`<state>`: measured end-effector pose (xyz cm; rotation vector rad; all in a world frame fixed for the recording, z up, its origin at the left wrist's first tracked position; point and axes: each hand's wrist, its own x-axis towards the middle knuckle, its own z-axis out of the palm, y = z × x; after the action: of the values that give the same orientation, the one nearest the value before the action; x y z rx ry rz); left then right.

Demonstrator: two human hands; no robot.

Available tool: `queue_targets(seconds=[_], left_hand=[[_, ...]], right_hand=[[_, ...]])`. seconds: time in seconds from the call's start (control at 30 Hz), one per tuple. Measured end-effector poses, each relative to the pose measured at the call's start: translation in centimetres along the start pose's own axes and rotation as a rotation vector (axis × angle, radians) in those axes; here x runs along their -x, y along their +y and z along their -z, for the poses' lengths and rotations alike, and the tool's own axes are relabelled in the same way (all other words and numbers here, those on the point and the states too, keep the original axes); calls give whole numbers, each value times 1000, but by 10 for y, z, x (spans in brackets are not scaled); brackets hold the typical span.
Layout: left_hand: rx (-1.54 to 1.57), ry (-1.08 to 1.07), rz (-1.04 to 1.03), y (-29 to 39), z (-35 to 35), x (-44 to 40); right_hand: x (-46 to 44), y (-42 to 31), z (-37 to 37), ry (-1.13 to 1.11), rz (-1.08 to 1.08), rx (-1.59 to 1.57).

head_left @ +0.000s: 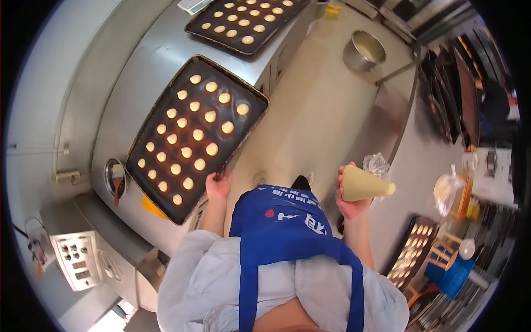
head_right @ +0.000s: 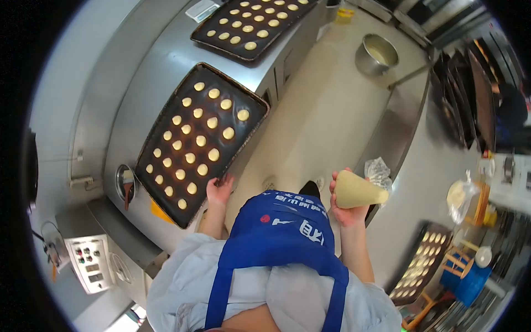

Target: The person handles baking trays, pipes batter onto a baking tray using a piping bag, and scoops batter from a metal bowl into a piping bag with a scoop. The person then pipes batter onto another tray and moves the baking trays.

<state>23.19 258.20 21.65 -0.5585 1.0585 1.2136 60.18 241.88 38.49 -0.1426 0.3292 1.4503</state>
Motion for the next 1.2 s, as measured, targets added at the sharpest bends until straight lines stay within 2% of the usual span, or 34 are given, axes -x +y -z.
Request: queue_targets(seconds=[0.07, 0.13, 0.2, 0.4, 0.5, 0.6, 0.67, 0.7, 0.8, 0.83, 0.93, 1.13, 1.2], left_hand=[[-18, -219, 50, 3, 28, 31], [-61, -246, 149, 14, 60, 51], [-173, -375, 190, 27, 85, 64], [-446, -457, 187, 44, 119, 109], [-640, -488, 238, 32, 127, 116], [-847, -486, 300, -6, 118, 120], [-973, -614, 416, -23, 112, 108], [-1018, -602, 514, -32, 110, 96], [-1099, -651, 531, -58, 96, 101], [-1115, -664, 552, -62, 95, 98], [-1145, -707, 577, -69, 82, 89], [-1104, -729, 696, -88, 74, 92], [-1104, -691, 886, -96, 80, 89]], right_hand=[[15, 18, 2, -5, 38, -39], [36, 26, 16, -63, 20, -36], [51, 35, 19, -89, 40, -35], [110, 48, 29, -177, 128, -24], [163, 49, 51, -347, 181, 68], [225, 30, 86, -291, 371, 67], [265, 39, 102, -256, 484, 34], [287, 40, 111, -201, 550, 3], [349, 52, 139, -179, 739, 12], [367, 60, 139, -21, 822, -11], [410, 83, 167, 4, 963, -68], [454, 117, 173, 4, 1124, -146], [459, 116, 172, -17, 1125, -109]])
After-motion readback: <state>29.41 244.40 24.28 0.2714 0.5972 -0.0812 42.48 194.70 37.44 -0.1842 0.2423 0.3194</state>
